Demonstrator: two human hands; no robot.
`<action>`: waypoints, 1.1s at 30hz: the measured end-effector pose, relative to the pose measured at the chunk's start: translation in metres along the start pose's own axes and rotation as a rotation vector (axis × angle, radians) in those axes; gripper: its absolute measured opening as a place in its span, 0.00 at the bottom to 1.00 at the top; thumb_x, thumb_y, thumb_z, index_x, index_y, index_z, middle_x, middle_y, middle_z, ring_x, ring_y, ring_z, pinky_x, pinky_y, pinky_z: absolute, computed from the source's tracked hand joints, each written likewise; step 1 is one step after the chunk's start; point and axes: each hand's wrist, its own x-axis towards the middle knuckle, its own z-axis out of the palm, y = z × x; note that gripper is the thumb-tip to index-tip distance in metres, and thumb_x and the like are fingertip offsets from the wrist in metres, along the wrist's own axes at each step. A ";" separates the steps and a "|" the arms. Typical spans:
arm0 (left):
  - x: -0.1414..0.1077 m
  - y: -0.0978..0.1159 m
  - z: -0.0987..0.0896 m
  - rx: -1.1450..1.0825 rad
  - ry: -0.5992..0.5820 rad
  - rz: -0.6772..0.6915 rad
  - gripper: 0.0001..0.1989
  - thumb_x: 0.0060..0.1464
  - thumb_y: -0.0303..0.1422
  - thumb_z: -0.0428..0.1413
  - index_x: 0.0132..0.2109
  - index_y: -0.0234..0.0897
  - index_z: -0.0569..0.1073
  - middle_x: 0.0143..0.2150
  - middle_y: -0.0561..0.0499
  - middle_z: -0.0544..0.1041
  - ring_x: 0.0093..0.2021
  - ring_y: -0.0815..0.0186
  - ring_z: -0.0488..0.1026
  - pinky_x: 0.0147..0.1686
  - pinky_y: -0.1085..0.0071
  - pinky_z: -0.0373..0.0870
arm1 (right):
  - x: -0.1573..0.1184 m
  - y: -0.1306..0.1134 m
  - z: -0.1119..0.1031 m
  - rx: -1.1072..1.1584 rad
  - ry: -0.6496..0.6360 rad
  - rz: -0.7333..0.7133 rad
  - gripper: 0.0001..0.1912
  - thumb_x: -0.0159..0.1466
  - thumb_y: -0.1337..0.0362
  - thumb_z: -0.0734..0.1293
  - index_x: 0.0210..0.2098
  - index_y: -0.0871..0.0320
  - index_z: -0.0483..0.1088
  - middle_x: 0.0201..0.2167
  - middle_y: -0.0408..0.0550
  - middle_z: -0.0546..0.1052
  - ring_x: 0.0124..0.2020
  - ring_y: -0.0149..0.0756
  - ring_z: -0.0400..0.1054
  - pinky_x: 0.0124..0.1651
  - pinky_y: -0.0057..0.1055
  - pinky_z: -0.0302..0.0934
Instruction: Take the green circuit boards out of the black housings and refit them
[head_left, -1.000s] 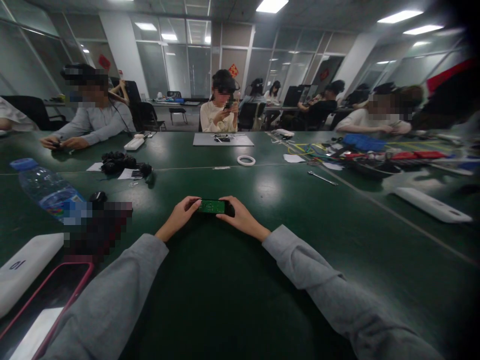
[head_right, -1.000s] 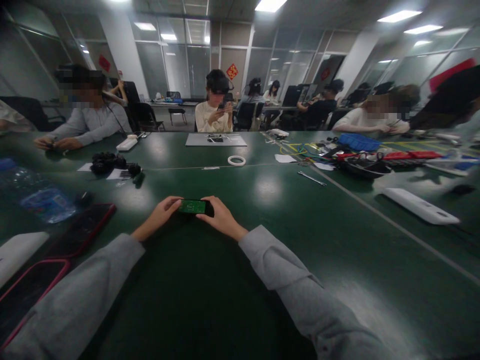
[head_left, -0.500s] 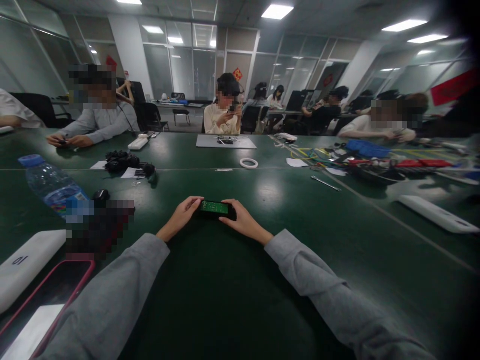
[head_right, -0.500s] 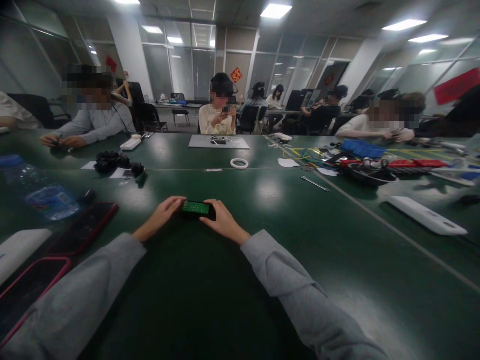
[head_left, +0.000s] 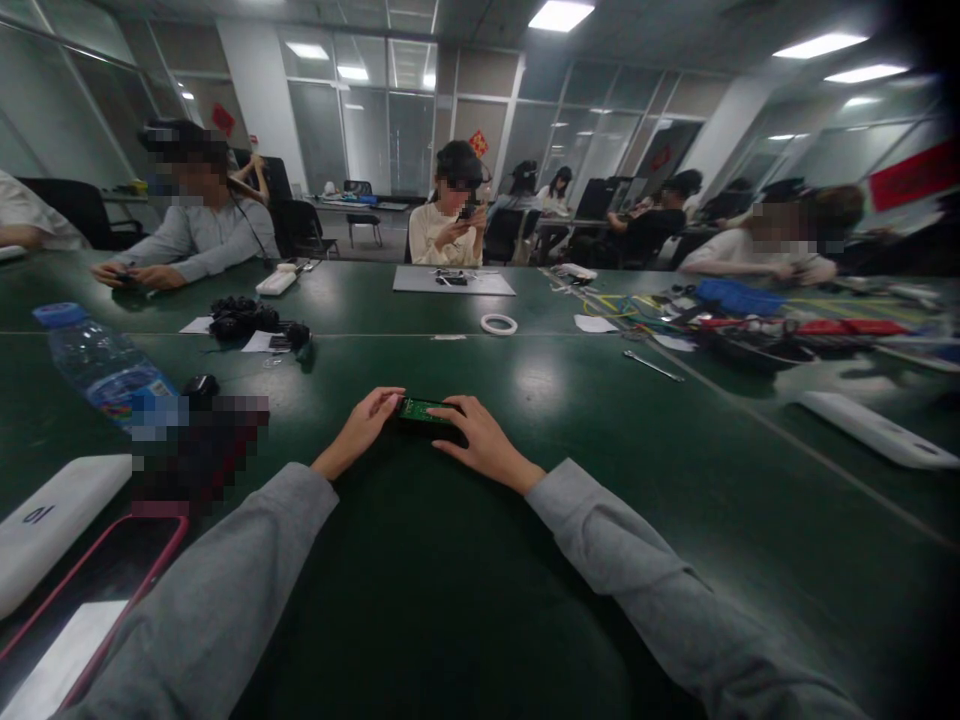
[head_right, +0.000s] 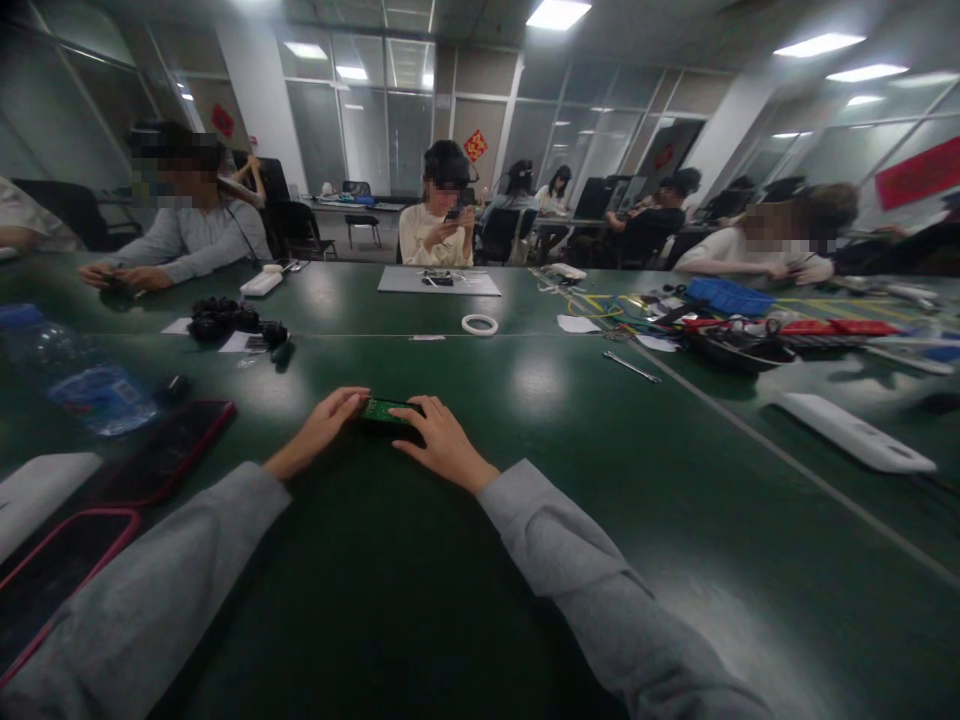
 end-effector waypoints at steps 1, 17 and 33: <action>0.000 -0.001 0.000 0.002 0.002 0.003 0.21 0.61 0.44 0.47 0.54 0.36 0.68 0.53 0.44 0.72 0.53 0.61 0.70 0.54 0.61 0.65 | 0.000 -0.001 0.000 -0.016 -0.011 -0.011 0.26 0.63 0.58 0.68 0.59 0.50 0.59 0.54 0.53 0.63 0.54 0.47 0.59 0.56 0.49 0.60; 0.000 0.008 0.002 0.084 0.002 -0.011 0.20 0.60 0.42 0.47 0.53 0.35 0.68 0.53 0.44 0.73 0.52 0.61 0.71 0.52 0.61 0.68 | -0.003 0.001 0.004 0.014 -0.001 0.006 0.35 0.64 0.58 0.67 0.64 0.56 0.48 0.51 0.54 0.65 0.51 0.45 0.62 0.55 0.47 0.61; 0.003 -0.006 0.002 0.029 -0.023 0.043 0.22 0.52 0.40 0.58 0.52 0.35 0.68 0.55 0.42 0.72 0.53 0.60 0.71 0.55 0.58 0.67 | -0.001 -0.001 0.003 -0.013 -0.038 -0.006 0.26 0.65 0.60 0.65 0.60 0.57 0.55 0.48 0.53 0.66 0.47 0.44 0.62 0.52 0.45 0.62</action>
